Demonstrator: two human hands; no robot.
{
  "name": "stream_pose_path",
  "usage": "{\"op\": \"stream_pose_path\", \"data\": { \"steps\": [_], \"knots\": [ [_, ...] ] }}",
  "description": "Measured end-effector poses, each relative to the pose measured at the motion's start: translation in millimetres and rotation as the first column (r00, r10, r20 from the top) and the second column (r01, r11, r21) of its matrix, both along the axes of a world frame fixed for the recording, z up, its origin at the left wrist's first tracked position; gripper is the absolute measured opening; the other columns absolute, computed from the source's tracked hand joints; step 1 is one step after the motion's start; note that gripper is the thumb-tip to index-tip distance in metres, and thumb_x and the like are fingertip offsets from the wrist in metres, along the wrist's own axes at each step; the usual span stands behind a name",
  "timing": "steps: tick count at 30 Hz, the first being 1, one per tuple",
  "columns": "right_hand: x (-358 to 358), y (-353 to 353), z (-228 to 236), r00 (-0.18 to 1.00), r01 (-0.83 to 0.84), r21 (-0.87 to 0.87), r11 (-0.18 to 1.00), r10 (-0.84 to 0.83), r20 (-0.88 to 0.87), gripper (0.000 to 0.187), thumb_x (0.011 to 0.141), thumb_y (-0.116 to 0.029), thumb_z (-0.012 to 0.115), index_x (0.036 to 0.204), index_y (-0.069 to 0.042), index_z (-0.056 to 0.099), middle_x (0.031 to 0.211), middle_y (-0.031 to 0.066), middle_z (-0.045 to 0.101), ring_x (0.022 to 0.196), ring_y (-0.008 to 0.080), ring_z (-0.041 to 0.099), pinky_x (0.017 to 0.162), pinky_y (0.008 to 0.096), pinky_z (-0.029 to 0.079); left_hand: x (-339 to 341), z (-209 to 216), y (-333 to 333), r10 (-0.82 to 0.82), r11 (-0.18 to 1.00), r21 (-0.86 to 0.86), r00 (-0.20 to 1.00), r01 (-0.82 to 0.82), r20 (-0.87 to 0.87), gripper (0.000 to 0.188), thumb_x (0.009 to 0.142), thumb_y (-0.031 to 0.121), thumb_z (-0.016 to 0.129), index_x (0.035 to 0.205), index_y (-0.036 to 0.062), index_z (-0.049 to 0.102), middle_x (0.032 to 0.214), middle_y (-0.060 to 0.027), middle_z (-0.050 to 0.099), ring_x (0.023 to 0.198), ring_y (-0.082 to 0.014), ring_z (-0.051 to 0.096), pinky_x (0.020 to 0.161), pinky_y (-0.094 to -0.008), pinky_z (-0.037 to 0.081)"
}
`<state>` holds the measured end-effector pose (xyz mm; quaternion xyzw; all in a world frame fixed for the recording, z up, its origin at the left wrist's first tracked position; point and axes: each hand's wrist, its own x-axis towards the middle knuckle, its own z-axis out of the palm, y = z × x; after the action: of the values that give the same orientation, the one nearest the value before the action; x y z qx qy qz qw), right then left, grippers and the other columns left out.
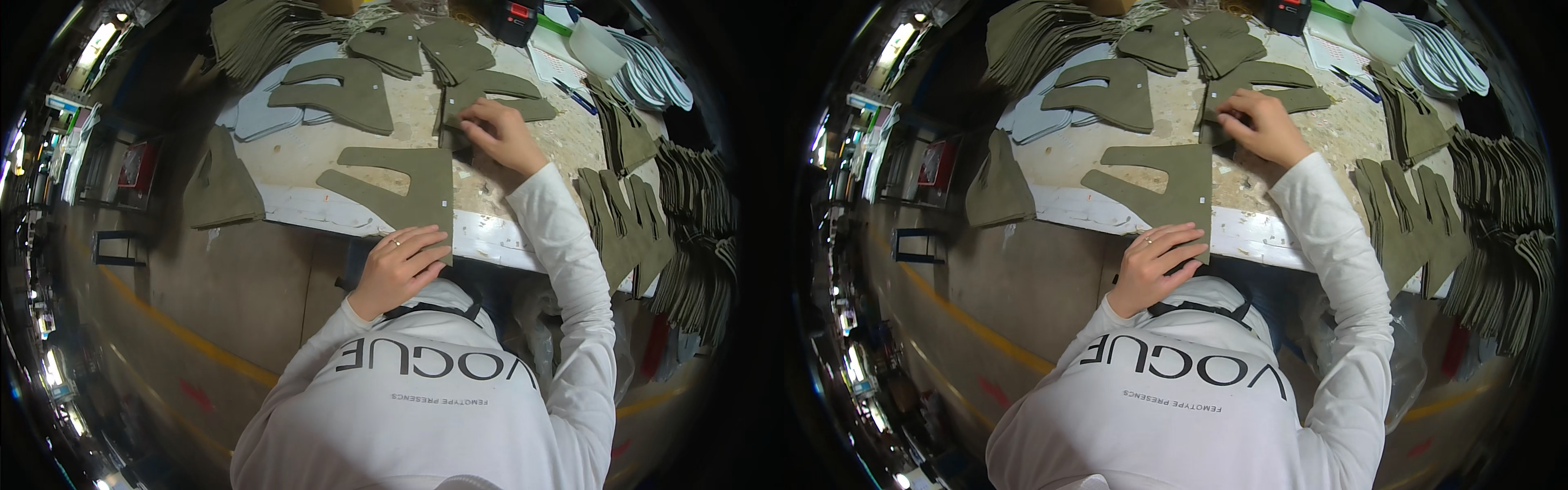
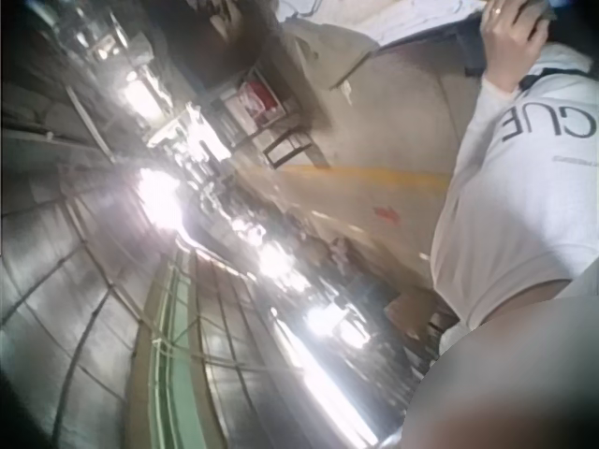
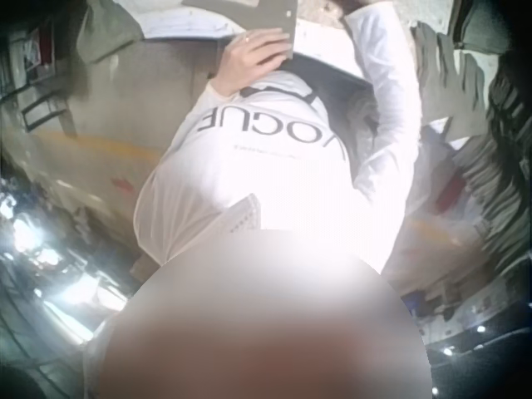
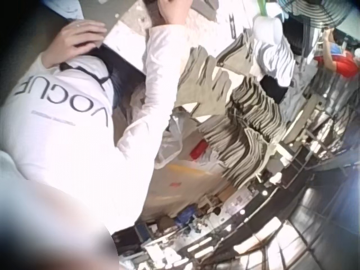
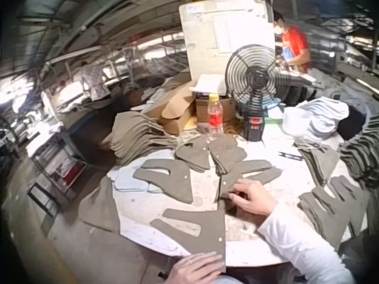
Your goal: The person repeatedly picks up olive-green fabric pieces from a table, aligns them, and places them into a growing stack. The person handles the pieces one at a time, occasionally adjusting their orientation before stacking. The process continues throughout the clip without a visible final destination for the stack.
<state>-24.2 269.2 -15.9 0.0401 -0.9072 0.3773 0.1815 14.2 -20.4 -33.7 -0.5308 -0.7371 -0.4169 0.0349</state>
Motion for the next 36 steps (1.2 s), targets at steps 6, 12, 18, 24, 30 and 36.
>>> {"op": "stream_pose_path", "data": {
  "steps": [6, 12, 18, 24, 30, 36],
  "knots": [
    [5.2, 38.6, 16.6, 0.899, 0.404, -0.129, 0.906, -0.419, -0.128, 0.021, 0.093, -0.023, 0.065, 0.103, -0.005, 0.071, 0.089, 0.0103, 0.073, 0.074, 0.0169, 0.070, 0.067, 0.0303, 0.054, 2.7, -1.9, -0.5, 0.068, 0.998, -0.003, 0.998, -0.068, -0.013, 0.030, 0.074, 0.005, 0.075, 0.104, 0.0095, 0.075, 0.118, -0.0075, 0.069, 0.115, -0.0268, 0.064, 0.099, -0.0435, 0.051],
    [42.5, 124.2, 113.1, 0.569, 0.782, 0.091, 0.616, -0.647, -0.507, 0.031, 0.094, -0.033, 0.066, 0.110, -0.008, 0.073, 0.088, 0.0060, 0.075, 0.072, 0.0118, 0.072, 0.067, 0.0245, 0.054, 1.6, -7.0, 0.2, 0.064, 0.998, 0.001, 0.997, -0.064, -0.048, 0.031, 0.075, 0.002, 0.074, 0.106, 0.0112, 0.076, 0.118, -0.0079, 0.070, 0.118, -0.0274, 0.063, 0.100, -0.0450, 0.051],
    [110.6, 65.9, 139.7, 0.621, 0.736, 0.313, 0.600, -0.415, -0.665, 0.015, 0.088, -0.003, 0.068, 0.102, -0.005, 0.073, 0.088, 0.0026, 0.071, 0.071, 0.0106, 0.066, 0.064, 0.0218, 0.052, 3.5, -8.3, 7.9, 0.025, 1.000, 0.019, 1.000, -0.024, -0.019, 0.032, 0.074, 0.002, 0.075, 0.105, 0.0113, 0.076, 0.117, -0.0081, 0.070, 0.116, -0.0272, 0.064, 0.099, -0.0448, 0.052],
    [155.3, -74.6, 24.7, 0.971, 0.230, 0.465, 0.855, -0.171, -0.165, 0.041, 0.067, 0.000, 0.073, 0.107, -0.006, 0.071, 0.090, 0.0068, 0.063, 0.075, 0.0225, 0.063, 0.065, 0.0332, 0.053, 2.8, -5.0, 6.4, 0.014, 1.000, -0.006, 1.000, -0.014, -0.025, 0.034, 0.071, 0.001, 0.075, 0.104, 0.0100, 0.076, 0.117, -0.0092, 0.070, 0.114, -0.0266, 0.065, 0.097, -0.0445, 0.053],
    [178.7, -114.7, -14.7, 0.920, 0.389, 0.219, 0.895, -0.364, -0.146, 0.041, 0.069, 0.002, 0.075, 0.109, -0.005, 0.071, 0.107, 0.0098, 0.066, 0.103, 0.0311, 0.066, 0.081, 0.0377, 0.055, -3.6, -6.5, 5.9, -0.021, 1.000, -0.014, 0.997, 0.020, -0.079, 0.031, 0.072, 0.004, 0.075, 0.102, 0.0115, 0.076, 0.114, -0.0073, 0.070, 0.112, -0.0255, 0.066, 0.096, -0.0421, 0.054],
    [174.7, -119.3, -24.7, 0.910, 0.414, 0.221, 0.883, -0.398, -0.114, 0.048, 0.074, -0.013, 0.080, 0.120, -0.009, 0.068, 0.122, 0.0086, 0.065, 0.117, 0.0312, 0.060, 0.093, 0.0381, 0.044, -6.9, -7.8, 4.9, -0.075, 0.997, -0.011, 0.994, 0.075, -0.084, 0.030, 0.071, 0.002, 0.074, 0.099, 0.0123, 0.078, 0.114, -0.0079, 0.071, 0.111, -0.0251, 0.067, 0.095, -0.0426, 0.054]
  ]
}}
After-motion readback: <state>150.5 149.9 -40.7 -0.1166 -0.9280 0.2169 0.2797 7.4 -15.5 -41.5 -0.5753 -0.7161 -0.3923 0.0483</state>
